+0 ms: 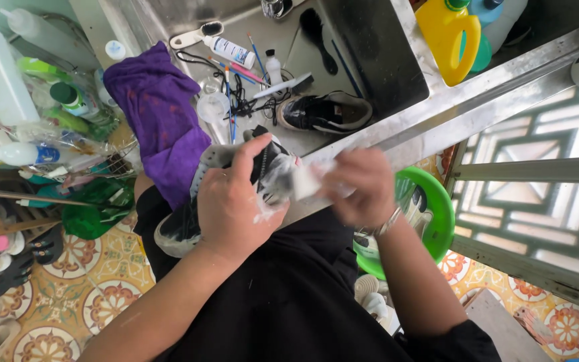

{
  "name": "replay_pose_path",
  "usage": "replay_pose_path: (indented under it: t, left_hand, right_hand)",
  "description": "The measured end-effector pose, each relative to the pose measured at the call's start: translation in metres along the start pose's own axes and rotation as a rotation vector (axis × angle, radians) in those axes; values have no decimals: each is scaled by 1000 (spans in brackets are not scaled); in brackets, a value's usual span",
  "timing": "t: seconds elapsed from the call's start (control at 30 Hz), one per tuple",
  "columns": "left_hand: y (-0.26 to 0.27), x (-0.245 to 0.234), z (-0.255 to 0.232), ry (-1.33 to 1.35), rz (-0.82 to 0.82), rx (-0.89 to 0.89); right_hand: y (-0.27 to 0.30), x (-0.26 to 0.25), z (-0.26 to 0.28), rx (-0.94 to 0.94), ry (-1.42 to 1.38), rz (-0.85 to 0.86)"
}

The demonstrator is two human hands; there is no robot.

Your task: Scrubbing and washing a pair of sneakers in a sink using a brush and soap.

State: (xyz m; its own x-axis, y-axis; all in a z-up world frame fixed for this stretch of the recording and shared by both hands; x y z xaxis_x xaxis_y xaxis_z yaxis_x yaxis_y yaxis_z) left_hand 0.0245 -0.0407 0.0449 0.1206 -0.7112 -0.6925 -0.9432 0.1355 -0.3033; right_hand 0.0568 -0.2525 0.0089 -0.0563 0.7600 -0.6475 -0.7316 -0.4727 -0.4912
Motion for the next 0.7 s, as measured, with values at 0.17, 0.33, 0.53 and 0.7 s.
replay_pose_path:
  t: [0.17, 0.33, 0.53, 0.7]
  left_hand:
    - [-9, -10, -6, 43, -117, 57]
    - [-7, -9, -2, 69, -34, -52]
    - [-5, -9, -9, 106, -69, 39]
    - [-2, -4, -8, -70, -71, 26]
  right_hand:
    - [-17, -8, 17, -54, 84, -49]
    - [2, -2, -11, 11, 37, -56]
    - [-10, -7, 9, -57, 66, -23]
    - [-7, -7, 10, -23, 53, -20]
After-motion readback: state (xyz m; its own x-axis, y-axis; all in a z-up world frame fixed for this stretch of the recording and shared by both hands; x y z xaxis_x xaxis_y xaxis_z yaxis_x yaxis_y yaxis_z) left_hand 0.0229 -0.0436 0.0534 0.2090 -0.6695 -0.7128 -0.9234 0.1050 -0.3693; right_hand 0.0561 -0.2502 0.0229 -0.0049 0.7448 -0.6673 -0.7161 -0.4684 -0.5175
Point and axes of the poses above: each hand's wrist, its own y-axis away from the middle knuckle, its own x-axis out of the palm, z = x × y, the point moved 4 cm from there along -y, towards the middle knuckle, and after that the axes turned 2 degrees about x, right-handed, at the moved point
